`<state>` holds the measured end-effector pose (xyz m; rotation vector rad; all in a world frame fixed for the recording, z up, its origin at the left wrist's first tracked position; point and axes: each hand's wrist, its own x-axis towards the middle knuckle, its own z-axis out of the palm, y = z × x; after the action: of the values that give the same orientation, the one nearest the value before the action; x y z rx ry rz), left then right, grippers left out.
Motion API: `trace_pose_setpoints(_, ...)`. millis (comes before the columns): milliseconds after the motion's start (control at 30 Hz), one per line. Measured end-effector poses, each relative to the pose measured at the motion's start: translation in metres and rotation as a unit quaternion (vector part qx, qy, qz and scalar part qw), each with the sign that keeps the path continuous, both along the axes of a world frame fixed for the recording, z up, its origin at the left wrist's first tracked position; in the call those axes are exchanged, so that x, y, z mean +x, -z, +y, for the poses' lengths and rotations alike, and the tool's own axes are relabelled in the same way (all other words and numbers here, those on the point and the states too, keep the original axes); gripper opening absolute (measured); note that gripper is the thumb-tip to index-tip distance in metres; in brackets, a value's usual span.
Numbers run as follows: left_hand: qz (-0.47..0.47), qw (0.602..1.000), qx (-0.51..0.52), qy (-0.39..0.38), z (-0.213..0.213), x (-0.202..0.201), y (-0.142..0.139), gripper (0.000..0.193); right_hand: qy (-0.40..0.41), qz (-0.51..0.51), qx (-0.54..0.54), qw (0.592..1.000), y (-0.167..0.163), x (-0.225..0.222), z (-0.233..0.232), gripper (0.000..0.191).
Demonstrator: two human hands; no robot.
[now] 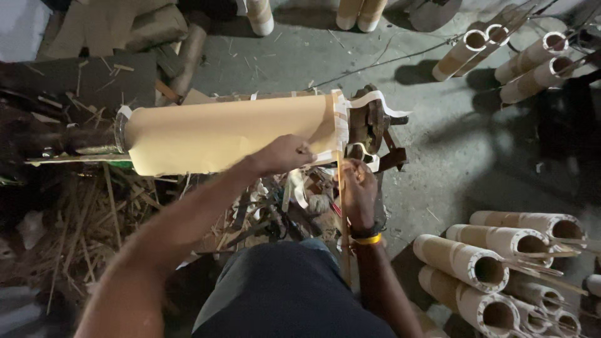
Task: The person wraps a white paper strip around a rotating cylindrical paper roll mounted on a lathe. They use a wooden stick to guide the strip and a hammer to tap it into place, repeating the process to build up layers on the roll's end.
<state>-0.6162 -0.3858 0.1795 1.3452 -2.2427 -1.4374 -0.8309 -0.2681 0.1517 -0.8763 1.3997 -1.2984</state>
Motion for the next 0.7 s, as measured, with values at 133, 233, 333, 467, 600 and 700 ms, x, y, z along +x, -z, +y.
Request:
trace_pose_setpoints(133, -0.064, 0.998, 0.014, 0.017, 0.0, 0.015, -0.018, 0.042, -0.045, -0.139, 0.043, 0.988, -0.013, 0.004, -0.021, 0.021)
trace_pose_setpoints(233, -0.057, 0.998, -0.011, -0.007, 0.012, 0.023, -0.029, 0.044, -0.122, -0.224, 0.055, 0.965, -0.01, -0.001, -0.032, 0.024)
trace_pose_setpoints(333, -0.081, 0.996, 0.035, -0.011, 0.029, 0.035, -0.037, 0.048, -0.14, -0.257, 0.092, 0.952, 0.001, -0.006, -0.037, 0.022)
trace_pose_setpoints(467, -0.087, 0.992, 0.086, -0.02, 0.049, 0.058, -0.041, 0.057, -0.148, -0.317, 0.072, 0.934, 0.018, -0.008, -0.041, 0.018)
trace_pose_setpoints(600, -0.129, 0.985, 0.113, 0.005, 0.068, 0.082, -0.039, 0.061, -0.138, -0.369, 0.093, 0.915, 0.029, -0.008, -0.043, 0.011)
trace_pose_setpoints(700, -0.156, 0.972, 0.159, 0.073, 0.082, 0.095, -0.038, 0.069, -0.137, -0.379, 0.108, 0.909, 0.031, -0.008, -0.044, 0.01)
